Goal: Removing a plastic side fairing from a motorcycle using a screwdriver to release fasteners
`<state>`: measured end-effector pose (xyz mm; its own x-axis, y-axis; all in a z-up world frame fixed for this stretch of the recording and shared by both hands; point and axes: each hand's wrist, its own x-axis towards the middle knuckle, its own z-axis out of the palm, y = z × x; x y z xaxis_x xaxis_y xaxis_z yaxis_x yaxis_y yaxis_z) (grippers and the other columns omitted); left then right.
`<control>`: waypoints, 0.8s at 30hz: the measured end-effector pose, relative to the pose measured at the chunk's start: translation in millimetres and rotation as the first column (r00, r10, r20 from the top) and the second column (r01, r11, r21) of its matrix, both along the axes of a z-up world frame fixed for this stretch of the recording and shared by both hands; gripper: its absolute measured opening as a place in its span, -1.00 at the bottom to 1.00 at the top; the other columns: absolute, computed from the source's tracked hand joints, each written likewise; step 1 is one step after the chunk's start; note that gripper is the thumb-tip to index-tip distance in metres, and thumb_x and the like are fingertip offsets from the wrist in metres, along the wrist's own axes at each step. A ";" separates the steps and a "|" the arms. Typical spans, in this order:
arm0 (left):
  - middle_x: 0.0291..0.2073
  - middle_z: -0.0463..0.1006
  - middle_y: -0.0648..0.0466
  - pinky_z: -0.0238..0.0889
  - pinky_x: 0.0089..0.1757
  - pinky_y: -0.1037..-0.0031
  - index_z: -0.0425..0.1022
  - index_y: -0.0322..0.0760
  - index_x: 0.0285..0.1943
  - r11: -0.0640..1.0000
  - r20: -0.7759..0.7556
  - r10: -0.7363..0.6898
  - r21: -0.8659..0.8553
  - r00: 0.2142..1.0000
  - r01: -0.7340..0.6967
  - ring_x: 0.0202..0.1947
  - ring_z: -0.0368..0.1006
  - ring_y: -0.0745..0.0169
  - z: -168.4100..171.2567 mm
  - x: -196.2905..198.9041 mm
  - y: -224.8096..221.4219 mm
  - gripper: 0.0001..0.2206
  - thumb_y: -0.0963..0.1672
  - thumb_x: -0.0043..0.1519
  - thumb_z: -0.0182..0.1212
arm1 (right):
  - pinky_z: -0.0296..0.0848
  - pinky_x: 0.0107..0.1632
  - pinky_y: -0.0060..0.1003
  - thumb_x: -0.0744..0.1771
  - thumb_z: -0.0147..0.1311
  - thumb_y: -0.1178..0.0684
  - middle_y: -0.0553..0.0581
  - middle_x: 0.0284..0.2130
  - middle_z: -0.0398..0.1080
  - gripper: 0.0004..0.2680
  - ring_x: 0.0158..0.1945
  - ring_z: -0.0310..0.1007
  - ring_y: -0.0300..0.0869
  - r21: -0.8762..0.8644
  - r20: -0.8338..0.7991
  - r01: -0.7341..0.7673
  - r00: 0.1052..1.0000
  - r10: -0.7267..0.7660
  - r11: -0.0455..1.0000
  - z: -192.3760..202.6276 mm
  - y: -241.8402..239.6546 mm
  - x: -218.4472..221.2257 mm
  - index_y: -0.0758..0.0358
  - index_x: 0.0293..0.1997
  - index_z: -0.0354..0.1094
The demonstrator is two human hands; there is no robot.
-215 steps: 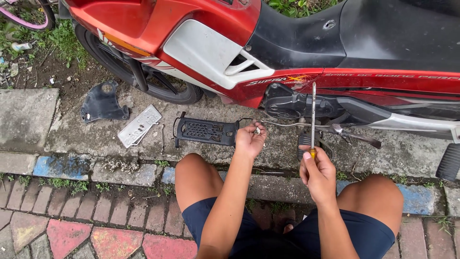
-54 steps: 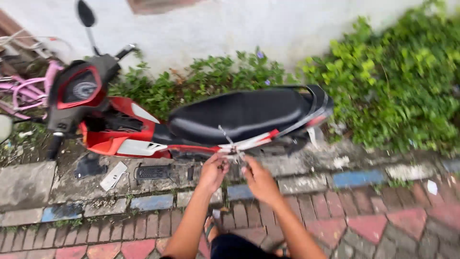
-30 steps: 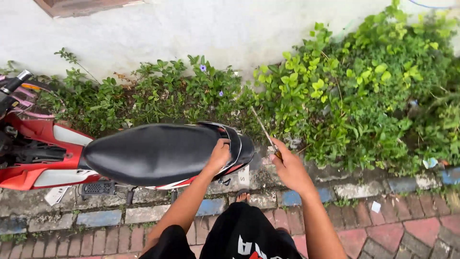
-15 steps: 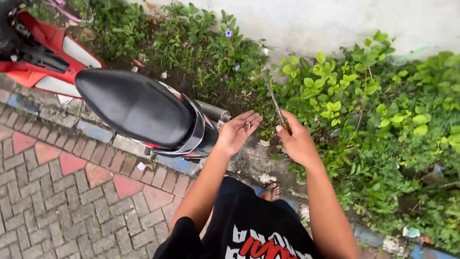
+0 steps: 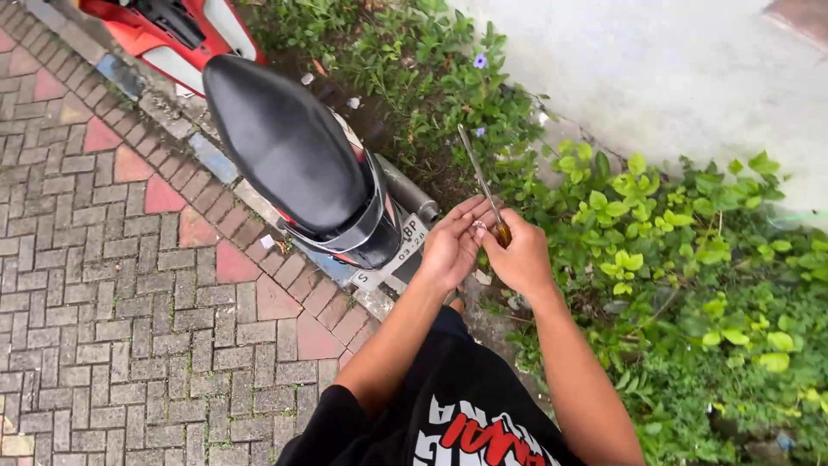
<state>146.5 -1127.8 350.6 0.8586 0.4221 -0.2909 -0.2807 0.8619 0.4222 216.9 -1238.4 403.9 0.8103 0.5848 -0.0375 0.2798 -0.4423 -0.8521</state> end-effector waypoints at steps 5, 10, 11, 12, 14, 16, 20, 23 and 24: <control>0.32 0.33 -0.41 0.38 0.17 0.16 0.23 -0.61 0.40 0.988 -0.047 0.134 -0.074 0.990 -0.137 0.25 0.38 -0.26 -15.8 24.6 42.5 -0.63 -0.17 0.48 -0.12 | 0.27 -0.54 -0.30 0.30 0.19 0.20 0.15 -0.71 0.34 -0.98 -0.64 0.24 -0.18 0.064 -0.055 -0.141 0.988 0.144 0.988 16.0 49.3 30.6 0.30 -0.30 0.46; 0.19 0.45 -0.43 0.51 0.02 0.09 0.38 -0.54 0.20 0.921 -0.145 0.310 -0.200 0.940 -0.334 0.11 0.50 -0.33 -51.1 39.7 92.5 -0.64 -0.06 0.50 -0.06 | 0.30 -0.56 -0.28 0.34 0.16 0.22 0.20 -0.65 0.45 -0.97 -0.66 0.28 -0.18 0.113 -0.085 -0.303 0.946 0.313 0.946 26.3 99.3 48.9 0.28 -0.28 0.49; 0.07 0.55 -0.35 0.56 -0.07 0.14 0.42 -0.42 0.04 0.906 -0.209 0.324 -0.212 0.923 -0.367 -0.01 0.57 -0.26 -49.9 37.6 101.7 -0.68 -0.02 0.49 -0.03 | 0.32 -0.55 -0.28 0.34 0.15 0.21 0.19 -0.64 0.47 -0.97 -0.65 0.29 -0.18 0.103 -0.097 -0.336 0.933 0.346 0.936 25.1 110.4 49.5 0.26 -0.27 0.49; -0.05 0.64 -0.27 0.61 -0.17 0.19 0.46 -0.30 -0.13 0.889 -0.272 0.336 -0.225 0.902 -0.399 -0.12 0.64 -0.19 -48.8 35.7 110.5 -0.67 0.02 0.48 -0.01 | 0.34 -0.55 -0.29 0.35 0.14 0.20 0.18 -0.62 0.50 -0.96 -0.64 0.31 -0.19 0.093 -0.109 -0.370 0.919 0.379 0.924 23.7 121.1 50.3 0.24 -0.27 0.49; -0.10 0.65 -0.24 0.62 -0.19 0.23 0.46 -0.29 -0.16 0.844 -0.301 0.417 -0.223 0.858 -0.488 -0.15 0.65 -0.13 -66.6 35.1 121.4 -0.68 0.01 0.47 0.00 | 0.33 -0.55 -0.29 0.35 0.13 0.20 0.21 -0.62 0.49 -0.96 -0.64 0.30 -0.19 0.095 -0.108 -0.459 0.877 0.468 0.883 26.0 142.2 50.9 0.27 -0.26 0.48; -0.14 0.67 -0.21 0.63 -0.21 0.28 0.46 -0.28 -0.18 0.800 -0.330 0.477 -0.221 0.815 -0.558 -0.19 0.67 -0.08 -95.2 35.1 131.7 -0.69 0.01 0.47 0.01 | 0.32 -0.55 -0.29 0.36 0.13 0.20 0.23 -0.62 0.48 -0.96 -0.64 0.29 -0.20 0.096 -0.107 -0.528 0.837 0.536 0.844 26.2 160.9 52.8 0.29 -0.26 0.47; -0.24 0.61 -0.11 0.63 -0.13 0.34 0.54 -0.39 -0.09 0.717 -0.339 0.600 -0.176 0.725 -0.675 -0.16 0.65 0.06 -93.6 36.2 146.8 -0.73 -0.05 0.45 0.11 | 0.33 -0.54 -0.30 0.35 0.14 0.22 0.25 -0.62 0.47 -0.97 -0.64 0.29 -0.20 0.124 -0.128 -0.649 0.740 0.660 0.751 23.2 195.8 69.0 0.33 -0.23 0.48; -0.21 0.56 -0.07 0.59 -0.12 0.40 0.53 -0.49 0.06 0.662 -0.328 0.666 -0.154 0.670 -0.733 -0.14 0.62 0.12 -37.9 40.1 147.5 -0.77 -0.15 0.42 0.09 | 0.33 -0.54 -0.30 0.33 0.17 0.22 0.23 -0.62 0.48 -0.98 -0.63 0.30 -0.19 0.108 -0.111 -0.728 0.668 0.736 0.677 32.2 216.4 86.8 0.33 -0.23 0.48; -0.18 0.53 -0.06 0.56 -0.14 0.45 0.50 -0.55 0.15 0.658 -0.335 0.673 -0.138 0.660 -0.740 -0.11 0.60 0.15 -17.9 42.3 147.8 -0.75 -0.21 0.40 0.04 | 0.33 -0.54 -0.30 0.31 0.18 0.22 0.20 -0.64 0.48 -0.97 -0.64 0.30 -0.18 0.082 -0.099 -0.752 0.647 0.756 0.654 39.1 222.2 93.1 0.32 -0.24 0.49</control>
